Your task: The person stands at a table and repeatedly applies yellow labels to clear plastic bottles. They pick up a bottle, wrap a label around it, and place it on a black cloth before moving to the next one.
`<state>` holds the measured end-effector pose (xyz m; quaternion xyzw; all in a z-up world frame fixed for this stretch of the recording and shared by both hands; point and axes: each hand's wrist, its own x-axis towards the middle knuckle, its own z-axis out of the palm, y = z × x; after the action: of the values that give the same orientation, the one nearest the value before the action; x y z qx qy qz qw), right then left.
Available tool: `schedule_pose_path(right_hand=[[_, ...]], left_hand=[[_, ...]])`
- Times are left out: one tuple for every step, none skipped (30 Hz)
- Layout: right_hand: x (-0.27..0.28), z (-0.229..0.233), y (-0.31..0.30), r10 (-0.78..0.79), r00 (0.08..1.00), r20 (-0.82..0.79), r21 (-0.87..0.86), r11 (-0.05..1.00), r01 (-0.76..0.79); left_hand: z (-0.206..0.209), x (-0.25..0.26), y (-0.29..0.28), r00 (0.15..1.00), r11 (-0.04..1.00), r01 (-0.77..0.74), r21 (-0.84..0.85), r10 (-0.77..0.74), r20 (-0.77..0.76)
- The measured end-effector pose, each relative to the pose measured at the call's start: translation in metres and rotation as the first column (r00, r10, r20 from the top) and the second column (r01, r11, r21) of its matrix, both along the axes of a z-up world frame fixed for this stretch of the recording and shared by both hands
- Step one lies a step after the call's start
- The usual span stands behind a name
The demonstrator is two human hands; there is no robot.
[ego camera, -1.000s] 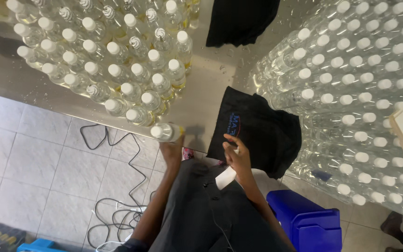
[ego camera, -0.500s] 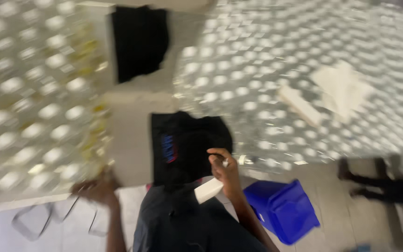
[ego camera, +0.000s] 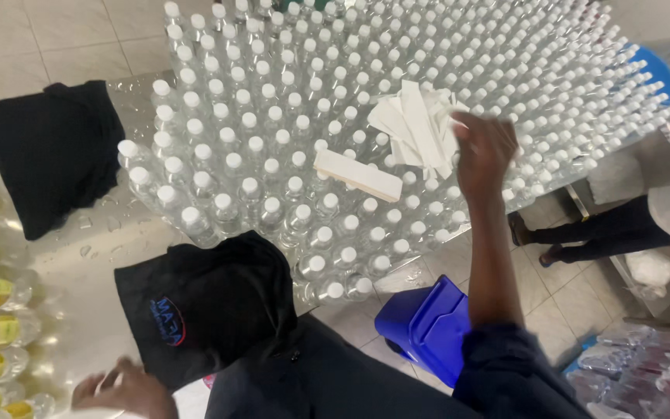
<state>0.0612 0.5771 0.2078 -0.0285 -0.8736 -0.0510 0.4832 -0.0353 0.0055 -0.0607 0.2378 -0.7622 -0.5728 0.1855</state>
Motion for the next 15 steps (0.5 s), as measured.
schedule_pose_path(right_hand=[[-0.018,-0.017,0.033,0.009,1.0,0.003,-0.009,1.0,-0.009],[-0.036,-0.035,0.064,0.098,0.988,0.119,0.102,0.989,-0.11],[-0.059,-0.053,0.096,0.177,0.956,0.234,0.205,0.952,-0.226],[-0.071,-0.077,0.118,0.192,0.954,0.229,0.2,0.95,-0.24],[-0.082,-0.102,0.137,0.127,0.932,0.338,0.17,0.966,-0.193],[-0.094,-0.128,0.156,0.064,0.893,0.445,0.149,0.978,-0.144],[-0.094,-0.134,0.153,0.079,0.892,0.445,0.138,0.978,-0.155],[-0.094,-0.14,0.149,0.077,0.86,0.504,0.087,0.986,-0.139],[-0.092,-0.146,0.145,0.074,0.824,0.562,0.04,0.992,-0.116],[-0.088,-0.146,0.132,0.086,0.822,0.563,0.031,0.992,-0.124],[-0.082,-0.146,0.119,0.122,0.842,0.526,-0.022,0.991,-0.129],[-0.075,-0.146,0.105,0.155,0.86,0.487,-0.074,0.988,-0.136],[-0.067,-0.156,0.091,0.164,0.855,0.492,-0.085,0.986,-0.14],[-0.059,-0.166,0.076,0.242,0.82,0.518,-0.215,0.965,-0.149],[-0.052,-0.174,0.06,0.321,0.785,0.529,-0.338,0.929,-0.152]], left_hand=[[0.003,0.003,0.016,1.0,1.0,-0.009,-0.009,0.009,0.003],[0.005,0.005,0.032,0.995,0.995,0.08,0.067,-0.076,-0.069],[0.007,0.005,0.049,0.977,0.976,0.169,0.137,-0.148,-0.153],[0.002,0.008,0.062,0.979,0.979,0.155,0.13,-0.135,-0.155],[-0.002,0.012,0.074,0.977,0.966,0.203,0.16,-0.189,-0.095],[-0.006,0.015,0.085,0.969,0.95,0.246,0.194,-0.244,-0.036],[-0.017,0.021,0.085,0.972,0.954,0.235,0.184,-0.233,-0.032],[-0.029,0.027,0.085,0.914,0.914,0.405,-0.011,-0.405,0.019],[-0.041,0.032,0.085,0.826,0.805,0.563,-0.188,-0.553,0.108],[-0.05,0.034,0.083,0.83,0.807,0.557,-0.194,-0.545,0.115],[-0.059,0.037,0.08,0.75,0.656,0.648,-0.388,-0.639,0.171],[-0.068,0.041,0.077,0.659,0.457,0.7,-0.549,-0.709,0.252],[-0.08,0.041,0.074,0.66,0.454,0.703,-0.548,-0.703,0.264],[-0.093,0.041,0.07,0.675,0.412,0.701,-0.582,-0.647,0.356],[-0.106,0.039,0.066,0.688,0.367,0.699,-0.614,-0.581,0.436]])
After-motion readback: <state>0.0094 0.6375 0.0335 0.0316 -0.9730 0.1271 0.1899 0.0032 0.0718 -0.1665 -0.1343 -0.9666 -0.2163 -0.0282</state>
